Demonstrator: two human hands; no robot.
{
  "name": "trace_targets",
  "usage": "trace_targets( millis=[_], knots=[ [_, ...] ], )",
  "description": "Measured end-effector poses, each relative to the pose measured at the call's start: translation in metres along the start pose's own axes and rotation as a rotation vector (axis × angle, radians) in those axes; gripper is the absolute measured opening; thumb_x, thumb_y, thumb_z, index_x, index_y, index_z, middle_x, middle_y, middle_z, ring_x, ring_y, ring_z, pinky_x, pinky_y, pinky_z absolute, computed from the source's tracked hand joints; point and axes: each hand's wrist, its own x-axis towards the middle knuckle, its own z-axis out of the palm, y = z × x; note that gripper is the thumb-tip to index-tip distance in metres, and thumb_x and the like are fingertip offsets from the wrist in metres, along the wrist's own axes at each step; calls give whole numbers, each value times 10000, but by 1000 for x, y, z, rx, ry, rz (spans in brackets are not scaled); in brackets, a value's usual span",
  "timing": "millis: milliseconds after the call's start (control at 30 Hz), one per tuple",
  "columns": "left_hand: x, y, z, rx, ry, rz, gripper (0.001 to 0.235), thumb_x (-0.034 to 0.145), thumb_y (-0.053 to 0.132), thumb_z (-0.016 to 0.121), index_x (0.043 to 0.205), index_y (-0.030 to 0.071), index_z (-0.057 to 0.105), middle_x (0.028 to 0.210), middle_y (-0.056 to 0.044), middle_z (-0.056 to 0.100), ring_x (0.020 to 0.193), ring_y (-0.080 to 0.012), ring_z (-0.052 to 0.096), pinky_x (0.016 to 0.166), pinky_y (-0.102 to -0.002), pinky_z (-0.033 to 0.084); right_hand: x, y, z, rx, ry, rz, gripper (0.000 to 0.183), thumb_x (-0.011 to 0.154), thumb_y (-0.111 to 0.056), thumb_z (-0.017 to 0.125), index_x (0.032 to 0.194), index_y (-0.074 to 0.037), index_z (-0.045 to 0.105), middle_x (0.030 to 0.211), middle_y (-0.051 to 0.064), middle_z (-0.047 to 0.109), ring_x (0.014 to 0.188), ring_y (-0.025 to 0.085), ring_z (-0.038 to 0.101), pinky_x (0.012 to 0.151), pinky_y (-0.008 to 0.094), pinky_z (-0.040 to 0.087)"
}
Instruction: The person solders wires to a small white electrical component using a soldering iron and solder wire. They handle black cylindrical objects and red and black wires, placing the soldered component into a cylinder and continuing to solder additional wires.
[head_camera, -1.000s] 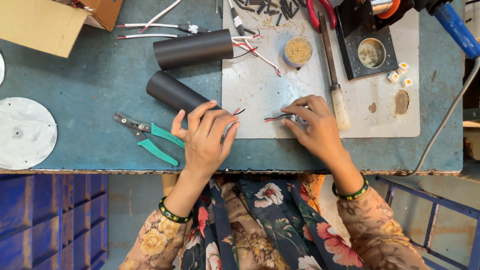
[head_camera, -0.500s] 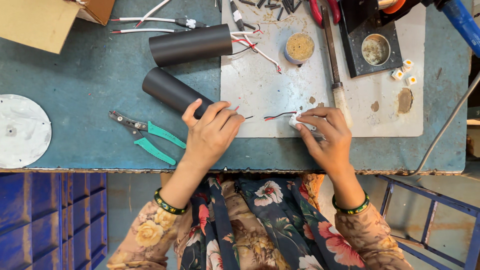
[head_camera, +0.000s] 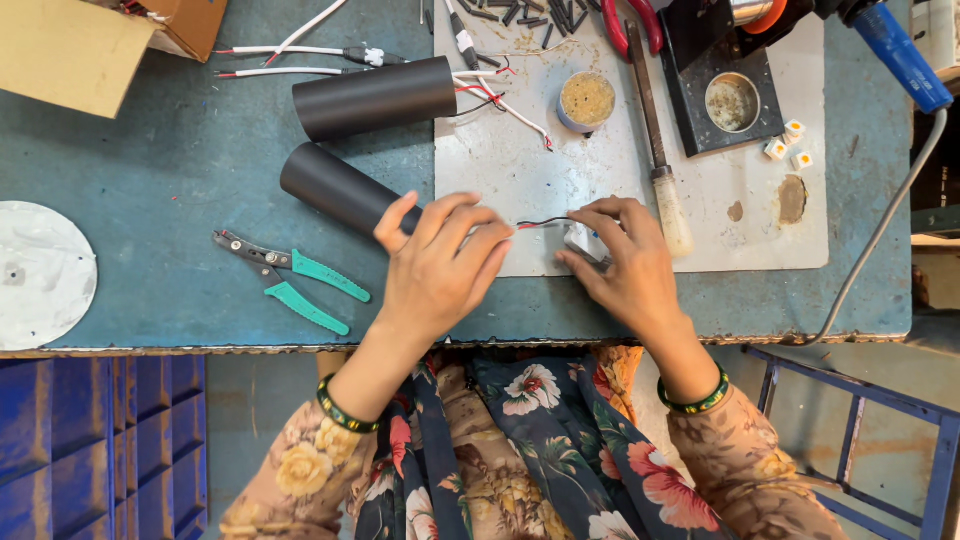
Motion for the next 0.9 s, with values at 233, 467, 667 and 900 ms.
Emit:
trace_targets(
  millis=[233, 467, 667, 900],
  knots=[
    [32, 2, 33, 26, -236, 100, 146, 810, 232, 793, 911, 149, 728, 1025, 10, 656, 1293, -221, 539, 1193, -557, 172, -13, 4, 4, 20, -5, 64, 370, 827, -115, 852, 1167, -62, 715, 1125, 121, 655, 1050, 315, 643, 868, 409, 537],
    [36, 2, 62, 171, -329, 221, 74, 802, 130, 688, 786, 156, 755, 874, 4, 666, 1197, -198, 581, 1240, -548, 127, -15, 8, 4, 41, 25, 42, 368, 815, -115, 855, 1148, -53, 714, 1122, 116, 666, 1053, 312, 639, 883, 410, 536],
    [39, -5, 71, 169, -333, 218, 95, 802, 142, 674, 746, 156, 750, 830, 4, 667, 1153, -194, 589, 1232, -563, 112, -15, 10, 2, 61, 6, -6, 358, 809, -103, 841, 1140, -49, 717, 1148, 112, 673, 1075, 321, 639, 913, 423, 525],
    [42, -5, 74, 261, -282, 241, 67, 807, 153, 680, 772, 162, 736, 816, -1, 654, 1155, -196, 587, 1245, -559, 101, -14, 11, -3, 68, -41, -6, 312, 820, -94, 825, 1113, -67, 721, 1159, 96, 688, 1082, 318, 643, 925, 425, 517]
  ],
)
